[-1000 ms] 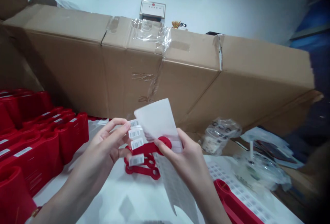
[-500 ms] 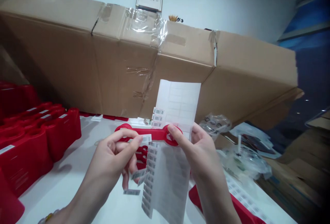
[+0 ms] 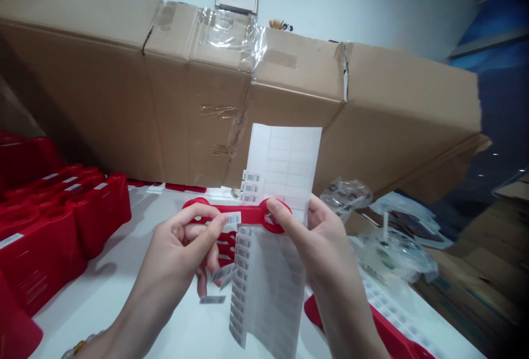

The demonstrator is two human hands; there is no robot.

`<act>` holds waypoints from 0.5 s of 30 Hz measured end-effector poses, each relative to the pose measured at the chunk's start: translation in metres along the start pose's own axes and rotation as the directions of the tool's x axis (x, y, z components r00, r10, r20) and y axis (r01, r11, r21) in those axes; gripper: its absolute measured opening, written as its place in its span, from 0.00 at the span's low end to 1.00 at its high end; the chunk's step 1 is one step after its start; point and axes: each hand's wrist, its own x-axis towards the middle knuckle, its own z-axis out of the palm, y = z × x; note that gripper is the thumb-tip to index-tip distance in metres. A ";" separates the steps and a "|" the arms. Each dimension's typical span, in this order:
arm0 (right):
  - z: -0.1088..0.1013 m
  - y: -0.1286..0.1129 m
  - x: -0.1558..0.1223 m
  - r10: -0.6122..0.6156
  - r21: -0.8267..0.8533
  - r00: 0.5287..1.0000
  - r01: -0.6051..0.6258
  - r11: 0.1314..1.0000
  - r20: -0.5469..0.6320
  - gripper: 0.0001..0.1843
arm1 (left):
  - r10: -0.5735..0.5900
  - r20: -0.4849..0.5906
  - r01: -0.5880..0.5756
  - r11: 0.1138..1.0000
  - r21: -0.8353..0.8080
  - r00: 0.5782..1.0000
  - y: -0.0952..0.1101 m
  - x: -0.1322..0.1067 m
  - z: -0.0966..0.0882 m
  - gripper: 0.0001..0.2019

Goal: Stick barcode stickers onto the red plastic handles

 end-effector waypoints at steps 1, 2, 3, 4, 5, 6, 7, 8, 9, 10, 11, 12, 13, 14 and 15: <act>0.000 0.000 0.000 -0.003 0.000 1.000 0.003 1.000 0.001 0.18 | 0.002 -0.003 -0.002 1.000 0.000 1.000 -0.001 0.000 0.000 0.16; 0.000 0.001 0.000 -0.007 0.000 1.000 0.007 1.000 0.004 0.18 | 0.002 -0.004 -0.002 1.000 -0.002 1.000 -0.002 0.000 0.000 0.16; 0.000 0.001 0.000 -0.012 0.000 1.000 0.012 1.000 0.005 0.18 | 0.005 -0.007 -0.005 1.000 -0.006 1.000 -0.003 0.001 -0.001 0.16; -0.001 0.002 0.001 -0.019 -0.002 1.000 0.019 1.000 0.006 0.18 | 0.005 -0.010 -0.005 1.000 -0.010 1.000 -0.004 0.001 -0.001 0.16; -0.001 0.002 0.001 -0.027 -0.005 1.000 0.027 1.000 0.012 0.18 | 0.005 -0.011 -0.006 1.000 -0.013 1.000 -0.004 0.002 0.000 0.16; -0.002 0.002 0.001 -0.033 -0.009 0.999 0.033 0.999 0.018 0.18 | 0.006 -0.015 -0.006 1.000 -0.015 1.000 -0.005 0.003 0.000 0.16; -0.002 0.003 0.001 -0.040 -0.014 0.999 0.040 0.999 0.022 0.18 | 0.009 -0.018 -0.010 1.000 -0.013 1.000 -0.005 0.004 0.000 0.16; -0.003 0.003 0.001 -0.044 -0.018 0.999 0.044 0.999 0.025 0.18 | 0.014 -0.025 -0.014 1.000 -0.007 1.000 -0.006 0.005 0.001 0.16; -0.003 0.003 0.000 -0.047 -0.021 0.999 0.047 0.999 0.026 0.18 | 0.022 -0.031 -0.022 1.000 0.002 0.999 -0.006 0.006 0.001 0.16; -0.002 0.002 0.000 -0.050 -0.024 0.998 0.050 0.998 0.028 0.18 | 0.032 -0.035 -0.032 0.999 0.014 0.999 -0.007 0.007 0.002 0.16; -0.001 0.002 -0.001 -0.053 -0.028 0.998 0.054 0.998 0.027 0.17 | 0.044 -0.040 -0.043 0.999 0.024 0.998 -0.009 0.009 0.002 0.16; 0.000 0.001 -0.003 -0.060 -0.036 0.998 0.061 0.998 0.023 0.17 | 0.051 -0.046 -0.049 0.998 0.036 0.998 -0.010 0.011 0.003 0.16; 0.002 0.001 -0.004 -0.071 -0.050 0.997 0.072 0.996 0.019 0.16 | 0.052 -0.054 -0.050 0.998 0.046 0.997 -0.013 0.013 0.003 0.17; 0.003 0.001 -0.005 -0.086 -0.074 0.996 0.087 0.993 0.009 0.16 | 0.050 -0.072 -0.047 0.998 0.050 0.996 -0.015 0.016 0.003 0.18; 0.005 0.001 -0.006 -0.105 -0.107 0.994 0.103 0.989 -0.007 0.16 | 0.051 -0.097 -0.046 0.998 0.048 0.994 -0.018 0.019 0.003 0.20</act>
